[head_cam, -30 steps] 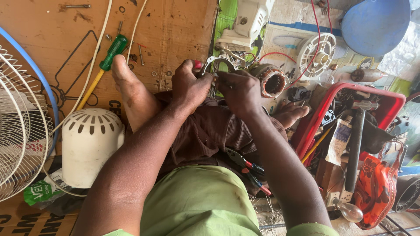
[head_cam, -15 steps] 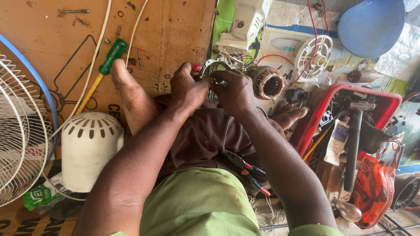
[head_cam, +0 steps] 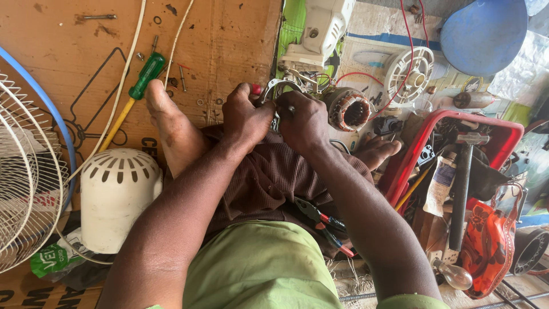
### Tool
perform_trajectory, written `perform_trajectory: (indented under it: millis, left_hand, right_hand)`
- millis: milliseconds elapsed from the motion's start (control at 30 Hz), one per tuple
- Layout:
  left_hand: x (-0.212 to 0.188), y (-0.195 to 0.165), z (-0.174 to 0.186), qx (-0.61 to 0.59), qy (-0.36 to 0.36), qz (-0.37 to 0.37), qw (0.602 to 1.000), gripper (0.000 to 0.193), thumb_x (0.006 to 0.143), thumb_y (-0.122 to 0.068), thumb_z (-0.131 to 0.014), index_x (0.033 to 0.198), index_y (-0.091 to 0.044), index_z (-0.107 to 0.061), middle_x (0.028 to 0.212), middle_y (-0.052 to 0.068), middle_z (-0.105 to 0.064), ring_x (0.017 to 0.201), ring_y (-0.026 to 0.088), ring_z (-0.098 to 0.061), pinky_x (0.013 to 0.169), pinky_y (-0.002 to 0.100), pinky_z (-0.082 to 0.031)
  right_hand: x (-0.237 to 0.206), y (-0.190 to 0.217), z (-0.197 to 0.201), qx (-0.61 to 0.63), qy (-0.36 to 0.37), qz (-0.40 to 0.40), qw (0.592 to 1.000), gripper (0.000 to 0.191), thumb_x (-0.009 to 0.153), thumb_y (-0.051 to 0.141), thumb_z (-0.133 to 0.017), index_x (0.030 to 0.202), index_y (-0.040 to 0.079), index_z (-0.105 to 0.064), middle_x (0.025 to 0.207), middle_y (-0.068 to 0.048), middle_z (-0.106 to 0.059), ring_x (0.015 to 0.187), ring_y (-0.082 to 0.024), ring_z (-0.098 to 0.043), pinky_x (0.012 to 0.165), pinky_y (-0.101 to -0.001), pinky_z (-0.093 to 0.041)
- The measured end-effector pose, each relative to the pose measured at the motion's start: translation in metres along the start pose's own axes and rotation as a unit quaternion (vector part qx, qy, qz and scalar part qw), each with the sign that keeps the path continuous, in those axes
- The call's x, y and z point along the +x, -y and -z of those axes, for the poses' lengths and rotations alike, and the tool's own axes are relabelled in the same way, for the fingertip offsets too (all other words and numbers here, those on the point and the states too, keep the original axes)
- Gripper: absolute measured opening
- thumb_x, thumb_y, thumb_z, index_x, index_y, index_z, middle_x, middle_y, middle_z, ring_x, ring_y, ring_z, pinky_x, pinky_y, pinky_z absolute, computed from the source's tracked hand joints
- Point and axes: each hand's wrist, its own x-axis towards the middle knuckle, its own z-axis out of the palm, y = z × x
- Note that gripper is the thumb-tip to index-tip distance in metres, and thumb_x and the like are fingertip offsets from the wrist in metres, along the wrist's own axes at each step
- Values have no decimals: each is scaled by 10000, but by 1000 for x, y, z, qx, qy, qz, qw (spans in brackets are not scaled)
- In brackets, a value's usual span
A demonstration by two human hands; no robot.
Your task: The person sits on the floor and assembles a small motor component, inserting a bearing into a metal housing and aligning it with the motor shaft. They use a hammer to tap the bearing into place and repeatedly check the fit by hand.
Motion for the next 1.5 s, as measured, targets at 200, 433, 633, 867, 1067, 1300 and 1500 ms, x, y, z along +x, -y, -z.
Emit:
perform_trajectory:
  millis: [200,433,633,867,1067,1300,1500]
  left_hand:
    - [2,3,0,28,-17,1,999,302,752,-141,-767,1004,-9,-666,901,121,-747,844,216,-735,805,349,-570]
    - [3,4,-2,22,-32,0,999,305,744,-148,-759,1000,-11,-666,940,123,-751,894,228,-739,837,352,-570]
    - [2,4,-1,7,-21,2,1000,339,744,-149,-754,1043,-14,-668,967,127,-757,915,229,-742,836,350,-577]
    - [2,1,0,-9,-20,32,999,395,823,-286,-789,1072,-9,-659,943,111,-752,862,192,-740,771,330,-593]
    - [-1,-10,4,-18,-1,80,997,432,823,-353,-789,1047,-12,-649,878,90,-741,775,158,-730,703,311,-595]
    - [2,-15,5,-12,-70,84,994,449,848,-382,-780,1016,17,-663,925,134,-747,866,239,-734,790,371,-578]
    - [14,-13,5,31,-117,135,983,598,850,-372,-759,1250,38,-585,1196,225,-680,1116,339,-675,975,414,-525]
  right_hand:
    - [-9,-8,2,110,25,-189,976,165,907,77,-711,1060,90,-771,938,-86,-771,788,-162,-758,688,-327,-624]
    - [-13,-16,-3,95,5,-74,993,226,896,106,-771,1118,73,-754,974,-107,-749,799,-167,-742,705,-319,-601]
    - [-10,-17,-3,60,5,-27,998,270,862,97,-792,1132,88,-778,980,-121,-744,827,-224,-743,758,-344,-597]
    - [-9,-6,-5,37,-18,-13,999,183,861,85,-764,1043,102,-779,978,-116,-743,851,-256,-743,771,-374,-600]
    - [4,-8,0,19,65,-46,997,150,868,155,-799,985,90,-733,927,-107,-758,836,-255,-748,758,-387,-586]
    - [-11,-17,-1,132,11,-84,988,191,898,152,-789,1038,68,-690,937,-52,-731,719,-134,-672,663,-314,-562]
    - [-35,-29,5,284,-3,-203,937,214,928,134,-769,1092,47,-663,918,1,-708,711,-44,-598,588,-220,-479]
